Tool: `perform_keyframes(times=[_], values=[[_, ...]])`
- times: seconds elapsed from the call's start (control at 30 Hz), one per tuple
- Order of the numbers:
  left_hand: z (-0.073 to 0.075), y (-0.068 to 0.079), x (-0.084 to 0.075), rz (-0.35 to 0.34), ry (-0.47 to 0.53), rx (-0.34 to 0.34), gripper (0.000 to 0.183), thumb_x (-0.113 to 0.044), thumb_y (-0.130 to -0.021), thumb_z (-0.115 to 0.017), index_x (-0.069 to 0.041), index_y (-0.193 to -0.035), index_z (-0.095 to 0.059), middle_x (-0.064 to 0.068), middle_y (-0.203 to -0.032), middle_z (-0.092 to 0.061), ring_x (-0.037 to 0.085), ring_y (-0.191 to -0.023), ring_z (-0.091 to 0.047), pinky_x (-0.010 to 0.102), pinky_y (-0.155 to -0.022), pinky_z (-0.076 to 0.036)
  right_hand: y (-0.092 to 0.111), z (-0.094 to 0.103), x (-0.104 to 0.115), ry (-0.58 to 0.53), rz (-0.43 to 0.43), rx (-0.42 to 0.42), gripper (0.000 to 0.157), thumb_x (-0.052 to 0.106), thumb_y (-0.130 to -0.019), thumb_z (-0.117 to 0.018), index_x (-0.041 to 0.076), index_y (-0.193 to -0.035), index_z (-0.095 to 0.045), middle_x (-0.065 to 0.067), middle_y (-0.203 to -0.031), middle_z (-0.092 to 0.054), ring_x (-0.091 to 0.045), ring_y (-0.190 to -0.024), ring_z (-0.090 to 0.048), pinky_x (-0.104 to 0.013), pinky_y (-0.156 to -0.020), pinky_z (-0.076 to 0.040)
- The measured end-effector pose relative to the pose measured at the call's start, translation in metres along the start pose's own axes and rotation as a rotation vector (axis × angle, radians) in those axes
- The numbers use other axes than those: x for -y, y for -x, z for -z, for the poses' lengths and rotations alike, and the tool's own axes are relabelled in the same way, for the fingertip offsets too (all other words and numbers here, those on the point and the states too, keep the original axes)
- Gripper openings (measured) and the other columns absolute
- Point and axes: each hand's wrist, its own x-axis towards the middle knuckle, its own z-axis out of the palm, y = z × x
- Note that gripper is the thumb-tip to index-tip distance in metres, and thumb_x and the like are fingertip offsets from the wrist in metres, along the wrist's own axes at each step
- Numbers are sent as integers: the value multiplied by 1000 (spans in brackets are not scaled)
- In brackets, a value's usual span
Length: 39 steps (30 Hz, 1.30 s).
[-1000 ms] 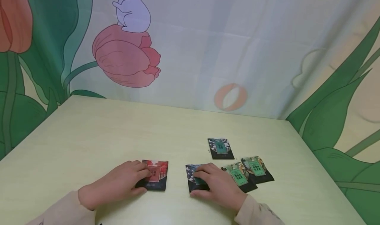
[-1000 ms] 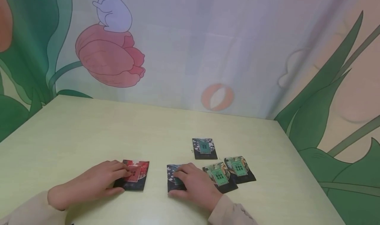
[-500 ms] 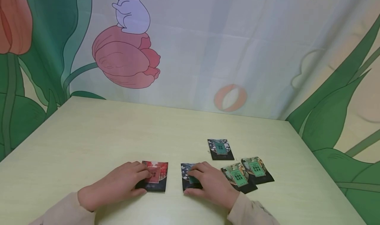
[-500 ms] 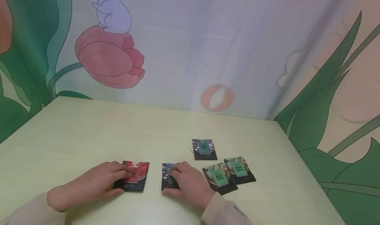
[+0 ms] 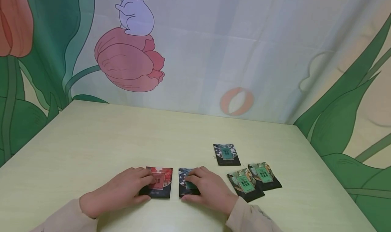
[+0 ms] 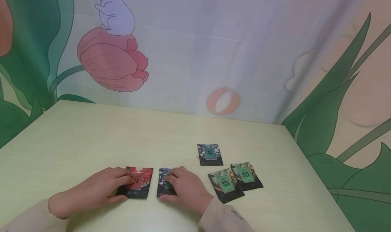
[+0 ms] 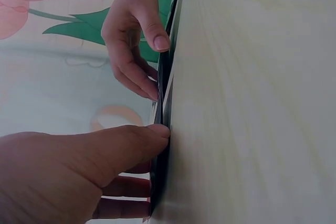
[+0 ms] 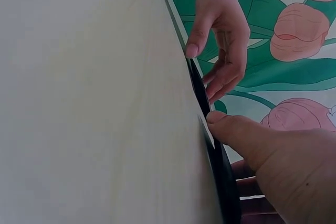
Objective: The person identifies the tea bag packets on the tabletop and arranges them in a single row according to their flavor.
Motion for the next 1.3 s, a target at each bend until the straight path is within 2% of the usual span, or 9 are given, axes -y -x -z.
perform_keyframes(times=[0.23, 0.6, 0.9, 1.13, 1.3], values=[[2, -2, -1, 13, 13, 22, 44, -40, -78, -77, -14, -112, -65, -1, -108, -64, 14, -94, -58, 37, -85, -53, -5, -2, 5, -6, -13, 25, 59, 60, -85, -61, 15, -123, -65, 2, -121, -61, -13, -112, -55, -28, -97, -49], [-2, -2, 1, -18, 16, -1, 43, -40, -79, -76, -14, -112, -64, -1, -108, -63, 14, -93, -58, 37, -83, -52, -9, -5, 10, 12, 13, 11, 58, 61, -85, -60, 14, -120, -66, 2, -119, -62, -12, -108, -55, -28, -99, -47], [-3, 0, -1, -5, 30, 4, 42, -40, -80, -75, -14, -112, -65, -1, -110, -63, 15, -97, -58, 38, -86, -52, -8, -5, 10, 1, 15, -1, 59, 63, -84, -59, 16, -119, -67, 4, -118, -61, -11, -107, -55, -27, -97, -48], [-3, 0, 2, -6, 44, -9, 40, -40, -80, -74, -15, -109, -65, -2, -110, -63, 13, -94, -57, 37, -84, -52, -7, 12, 11, -7, 28, -26, 51, 58, -85, -62, 19, -118, -67, 3, -119, -62, -13, -109, -56, -29, -97, -49], [-2, 0, 2, -5, 41, -7, 41, -39, -80, -75, -14, -110, -65, -2, -109, -63, 14, -95, -58, 38, -85, -52, -5, 28, 3, -12, 45, -69, 48, 52, -86, -64, 17, -119, -66, 0, -121, -62, -15, -110, -57, -31, -95, -50]])
